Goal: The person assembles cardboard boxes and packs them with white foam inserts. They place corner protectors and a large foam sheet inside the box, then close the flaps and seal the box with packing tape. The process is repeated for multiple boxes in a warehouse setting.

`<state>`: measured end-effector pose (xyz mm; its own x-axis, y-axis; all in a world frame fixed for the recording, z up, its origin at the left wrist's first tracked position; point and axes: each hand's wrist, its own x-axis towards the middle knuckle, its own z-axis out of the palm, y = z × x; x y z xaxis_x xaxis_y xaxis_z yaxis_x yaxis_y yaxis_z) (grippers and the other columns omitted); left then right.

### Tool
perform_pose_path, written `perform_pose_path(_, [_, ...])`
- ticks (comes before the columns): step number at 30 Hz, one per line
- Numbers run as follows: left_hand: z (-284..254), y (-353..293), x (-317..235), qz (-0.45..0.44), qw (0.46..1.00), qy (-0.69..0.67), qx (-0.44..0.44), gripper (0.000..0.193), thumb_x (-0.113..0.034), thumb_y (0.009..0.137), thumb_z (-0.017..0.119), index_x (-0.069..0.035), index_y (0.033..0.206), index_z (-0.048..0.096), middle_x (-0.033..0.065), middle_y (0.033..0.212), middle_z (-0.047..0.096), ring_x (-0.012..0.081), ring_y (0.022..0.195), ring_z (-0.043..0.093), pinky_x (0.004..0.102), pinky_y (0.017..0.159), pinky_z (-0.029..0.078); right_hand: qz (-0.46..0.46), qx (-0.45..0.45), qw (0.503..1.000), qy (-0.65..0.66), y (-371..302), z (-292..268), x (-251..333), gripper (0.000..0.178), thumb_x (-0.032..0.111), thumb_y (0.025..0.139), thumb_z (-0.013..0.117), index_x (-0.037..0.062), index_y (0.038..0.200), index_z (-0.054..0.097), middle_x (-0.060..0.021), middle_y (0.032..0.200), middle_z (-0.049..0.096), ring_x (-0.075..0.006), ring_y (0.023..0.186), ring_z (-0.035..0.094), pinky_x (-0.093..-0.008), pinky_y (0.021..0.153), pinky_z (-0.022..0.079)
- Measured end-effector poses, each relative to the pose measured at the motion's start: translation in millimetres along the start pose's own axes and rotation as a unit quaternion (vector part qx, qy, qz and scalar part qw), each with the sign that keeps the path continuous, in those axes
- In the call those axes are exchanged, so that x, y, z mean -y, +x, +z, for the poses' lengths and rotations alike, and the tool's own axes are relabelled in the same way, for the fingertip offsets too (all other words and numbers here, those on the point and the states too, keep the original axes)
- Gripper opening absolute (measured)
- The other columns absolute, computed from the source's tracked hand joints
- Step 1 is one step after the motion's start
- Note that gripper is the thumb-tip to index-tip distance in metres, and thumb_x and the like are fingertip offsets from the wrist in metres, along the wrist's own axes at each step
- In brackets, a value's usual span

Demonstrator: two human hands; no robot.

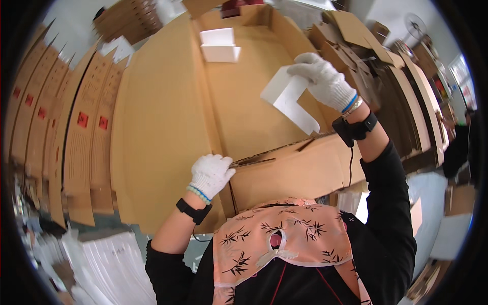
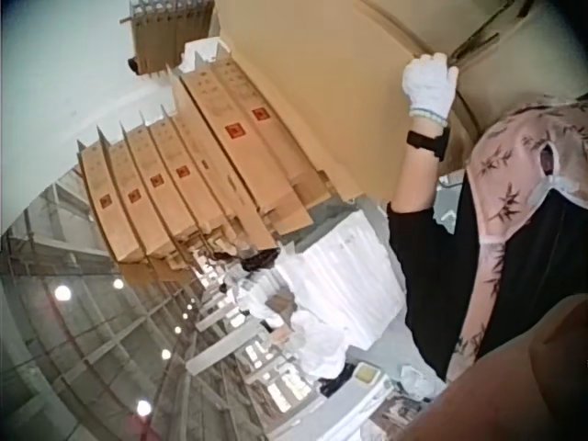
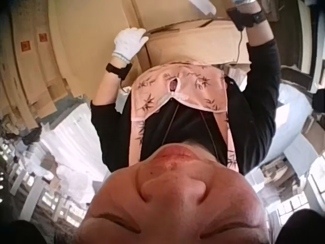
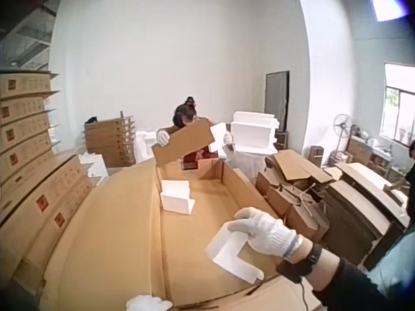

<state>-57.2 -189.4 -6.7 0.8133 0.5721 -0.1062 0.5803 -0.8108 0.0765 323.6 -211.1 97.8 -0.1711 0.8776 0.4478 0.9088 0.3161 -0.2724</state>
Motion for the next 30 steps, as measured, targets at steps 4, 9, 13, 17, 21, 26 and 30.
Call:
perform_pose_path(4, [1, -5, -2, -0.042, 0.998, -0.035, -0.005, 0.025, -0.038, 0.089, 0.065, -0.016, 0.099, 0.070, 0.0074, 0.087, 0.070, 0.0288, 0.086, 0.068, 0.0431, 0.076, 0.055, -0.050, 0.206, 0.966, 0.146, 58, 107, 21, 0.027, -0.001, 0.089, 0.061, 0.0110, 0.112, 0.071, -0.0150, 0.117, 0.064, -0.0358, 0.108, 0.062, -0.0411, 0.092, 0.053])
perform_pose_path(9, [-37, -36, 28, -0.144, 0.970, -0.193, -0.018, 0.026, -0.034, 0.092, 0.063, -0.014, 0.105, 0.071, 0.0090, 0.096, 0.072, 0.0311, 0.088, 0.069, 0.0432, 0.077, 0.056, -0.102, 0.359, 0.913, 0.168, 92, 189, 100, 0.036, 0.003, 0.092, 0.059, 0.0148, 0.125, 0.066, -0.0158, 0.126, 0.060, -0.0362, 0.118, 0.060, -0.0409, 0.097, 0.053])
perform_pose_path(13, [-54, -60, 52, -0.323, 0.905, -0.271, -0.056, 0.037, -0.039, 0.086, 0.072, -0.009, 0.108, 0.071, 0.0126, 0.104, 0.072, 0.0314, 0.089, 0.070, 0.0417, 0.078, 0.056, -0.097, 0.466, 0.876, 0.082, 110, 205, 158, 0.051, 0.007, 0.086, 0.070, 0.0089, 0.135, 0.056, -0.0204, 0.139, 0.053, -0.0383, 0.126, 0.057, -0.0419, 0.101, 0.051])
perform_pose_path(17, [-43, -44, 42, -0.401, 0.890, -0.218, 0.004, 0.050, -0.044, 0.075, 0.081, -0.009, 0.108, 0.065, 0.0126, 0.104, 0.068, 0.0305, 0.092, 0.069, 0.0419, 0.079, 0.055, -0.066, 0.466, 0.879, 0.071, 99, 197, 159, 0.082, 0.016, 0.079, 0.079, 0.0081, 0.149, 0.038, -0.0287, 0.151, 0.041, -0.0410, 0.134, 0.050, -0.0436, 0.107, 0.047])
perform_pose_path(21, [-64, -61, 73, -0.369, 0.898, -0.240, 0.028, 0.050, -0.044, 0.074, 0.080, -0.009, 0.106, 0.063, 0.0149, 0.103, 0.067, 0.0345, 0.094, 0.067, 0.0448, 0.082, 0.055, 0.066, 0.428, 0.889, 0.148, 106, 200, 157, 0.100, 0.043, 0.082, 0.075, 0.0062, 0.158, 0.023, -0.0317, 0.153, 0.038, -0.0424, 0.137, 0.047, -0.0435, 0.110, 0.044])
perform_pose_path(26, [-74, -70, 74, -0.352, 0.897, -0.268, -0.004, 0.046, -0.043, 0.074, 0.078, -0.010, 0.104, 0.063, 0.0172, 0.103, 0.066, 0.0369, 0.096, 0.066, 0.0468, 0.083, 0.053, 0.152, 0.510, 0.842, 0.089, 103, 186, 177, 0.109, 0.063, 0.082, 0.065, 0.0008, 0.159, 0.019, -0.0309, 0.135, 0.059, -0.0408, 0.123, 0.061, -0.0417, 0.104, 0.048])
perform_pose_path(30, [-60, -76, 77, -0.336, 0.895, -0.291, -0.034, 0.047, -0.042, 0.075, 0.078, -0.011, 0.107, 0.064, 0.0170, 0.104, 0.065, 0.0371, 0.097, 0.066, 0.0471, 0.083, 0.053, 0.235, 0.380, 0.887, 0.113, 83, 199, 135, 0.096, 0.054, 0.086, 0.065, 0.0058, 0.158, 0.025, -0.0258, 0.117, 0.070, -0.0355, 0.102, 0.071, -0.0423, 0.090, 0.054])
